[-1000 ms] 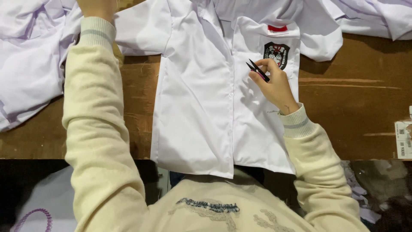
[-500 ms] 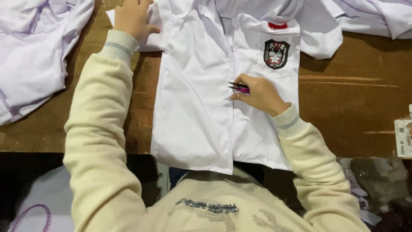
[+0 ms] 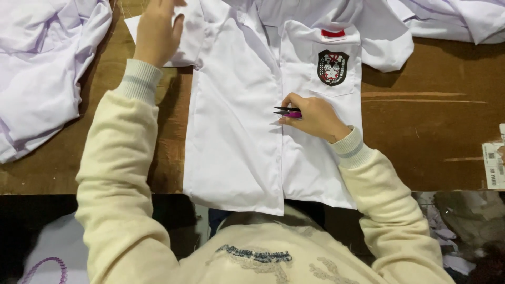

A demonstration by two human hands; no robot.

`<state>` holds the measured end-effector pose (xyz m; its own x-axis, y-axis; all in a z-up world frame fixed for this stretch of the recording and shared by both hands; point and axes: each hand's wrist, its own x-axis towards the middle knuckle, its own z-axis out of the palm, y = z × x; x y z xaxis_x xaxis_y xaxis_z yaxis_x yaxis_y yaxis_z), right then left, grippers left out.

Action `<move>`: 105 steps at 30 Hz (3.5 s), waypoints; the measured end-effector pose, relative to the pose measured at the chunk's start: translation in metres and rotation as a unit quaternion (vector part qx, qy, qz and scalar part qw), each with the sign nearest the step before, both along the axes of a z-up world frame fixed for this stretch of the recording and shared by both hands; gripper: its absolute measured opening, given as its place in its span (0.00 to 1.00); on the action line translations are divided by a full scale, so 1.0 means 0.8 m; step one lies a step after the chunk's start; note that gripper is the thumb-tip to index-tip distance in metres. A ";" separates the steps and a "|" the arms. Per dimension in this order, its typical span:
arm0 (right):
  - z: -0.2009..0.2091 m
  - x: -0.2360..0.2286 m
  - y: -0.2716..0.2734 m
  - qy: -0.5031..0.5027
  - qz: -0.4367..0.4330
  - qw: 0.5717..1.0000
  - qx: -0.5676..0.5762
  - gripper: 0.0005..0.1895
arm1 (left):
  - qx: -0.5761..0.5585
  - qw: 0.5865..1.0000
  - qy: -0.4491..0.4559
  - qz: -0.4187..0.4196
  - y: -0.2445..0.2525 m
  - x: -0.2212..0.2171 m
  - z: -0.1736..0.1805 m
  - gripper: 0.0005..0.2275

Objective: Buttoning a white shirt and trimming loose threads with thread snips on a work table.

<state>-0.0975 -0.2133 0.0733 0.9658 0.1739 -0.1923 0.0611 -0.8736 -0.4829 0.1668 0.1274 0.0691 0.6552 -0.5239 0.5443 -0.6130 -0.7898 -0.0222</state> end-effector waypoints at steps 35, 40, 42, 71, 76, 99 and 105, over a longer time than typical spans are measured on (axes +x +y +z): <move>-0.001 -0.002 0.001 -0.014 -0.012 1.000 -0.006 0.14 | 0.122 0.967 0.183 -0.126 -0.003 -0.122 -0.044 0.37; 0.001 -0.002 0.002 -0.022 -0.022 1.000 0.002 0.15 | 0.122 0.964 0.189 -0.140 -0.006 -0.131 -0.036 0.39; -0.008 -0.003 0.002 -0.027 -0.029 0.999 0.008 0.18 | 0.123 0.964 0.189 -0.141 -0.007 -0.135 -0.034 0.41; -0.020 -0.027 0.032 -0.050 0.079 0.990 -0.102 0.18 | 0.119 0.976 0.033 -0.178 -0.246 0.052 -0.038 0.07; -0.019 -0.026 0.027 -0.035 0.088 0.990 -0.103 0.20 | 0.075 0.985 -0.035 -0.149 -0.256 0.042 -0.055 0.04; 0.018 -0.010 0.019 0.043 0.090 0.994 -0.035 0.23 | -0.127 0.925 0.254 -0.252 -0.182 -0.115 -0.048 0.16; 0.024 0.026 -0.034 0.046 0.052 0.966 0.250 0.22 | -0.139 0.949 0.173 -0.222 -0.183 -0.127 -0.058 0.11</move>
<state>-0.0770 -0.2404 0.0921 0.9209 0.3620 -0.1444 0.0718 -0.5216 -0.8501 0.0651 -0.0188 0.0226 0.5679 -0.6585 0.4939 -0.8197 -0.3975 0.4125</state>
